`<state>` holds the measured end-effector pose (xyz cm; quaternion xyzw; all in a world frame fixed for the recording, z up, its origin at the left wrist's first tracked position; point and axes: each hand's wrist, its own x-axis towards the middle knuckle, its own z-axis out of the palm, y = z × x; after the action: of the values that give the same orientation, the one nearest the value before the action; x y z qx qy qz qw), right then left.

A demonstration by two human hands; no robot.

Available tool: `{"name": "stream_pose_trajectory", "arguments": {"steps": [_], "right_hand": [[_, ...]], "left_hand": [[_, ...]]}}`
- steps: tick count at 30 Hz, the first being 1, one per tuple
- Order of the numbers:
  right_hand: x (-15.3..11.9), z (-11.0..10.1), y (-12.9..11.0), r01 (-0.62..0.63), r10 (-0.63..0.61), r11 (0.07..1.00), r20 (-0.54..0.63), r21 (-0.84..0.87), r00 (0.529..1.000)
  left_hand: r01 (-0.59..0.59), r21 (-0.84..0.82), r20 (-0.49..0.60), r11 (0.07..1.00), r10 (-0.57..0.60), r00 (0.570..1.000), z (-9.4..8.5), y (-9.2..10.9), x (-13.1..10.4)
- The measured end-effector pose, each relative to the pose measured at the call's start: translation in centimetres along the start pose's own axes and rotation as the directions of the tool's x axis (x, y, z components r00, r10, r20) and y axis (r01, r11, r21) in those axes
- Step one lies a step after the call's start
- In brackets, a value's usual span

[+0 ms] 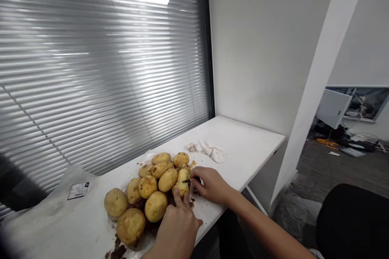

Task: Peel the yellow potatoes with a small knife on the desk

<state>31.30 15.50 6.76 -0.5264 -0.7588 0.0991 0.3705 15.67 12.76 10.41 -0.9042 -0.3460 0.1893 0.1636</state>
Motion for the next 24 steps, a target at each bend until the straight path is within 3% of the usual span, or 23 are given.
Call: {"name": "stream_pose_trajectory", "arguments": {"steps": [4,9,14,17,24], "right_hand": [[0.1,0.1,0.3,-0.013,0.011,0.999,-0.037,-0.048,0.999],[-0.2,0.3,0.4,-0.027,0.027,1.000,0.012,-0.014,1.000],[-0.2,0.4,0.7,-0.103,0.102,0.995,-0.063,-0.019,0.993],[-0.1,0.4,0.8,-0.081,0.082,0.996,-0.010,0.026,0.997],[0.1,0.4,0.6,-0.110,0.109,0.994,-0.053,-0.015,0.993]], "left_hand": [[0.012,-0.009,0.002,1.000,-0.012,1.000,0.1,-0.1,0.0],[-0.033,0.027,-0.053,0.999,0.034,0.998,0.8,0.2,0.1],[-0.037,0.034,-0.078,0.999,0.040,0.996,1.1,0.2,0.3],[-0.027,0.012,-0.110,1.000,0.028,0.994,1.1,0.2,0.3],[-0.022,0.009,-0.081,1.000,0.023,0.996,1.1,0.2,0.2]]}}
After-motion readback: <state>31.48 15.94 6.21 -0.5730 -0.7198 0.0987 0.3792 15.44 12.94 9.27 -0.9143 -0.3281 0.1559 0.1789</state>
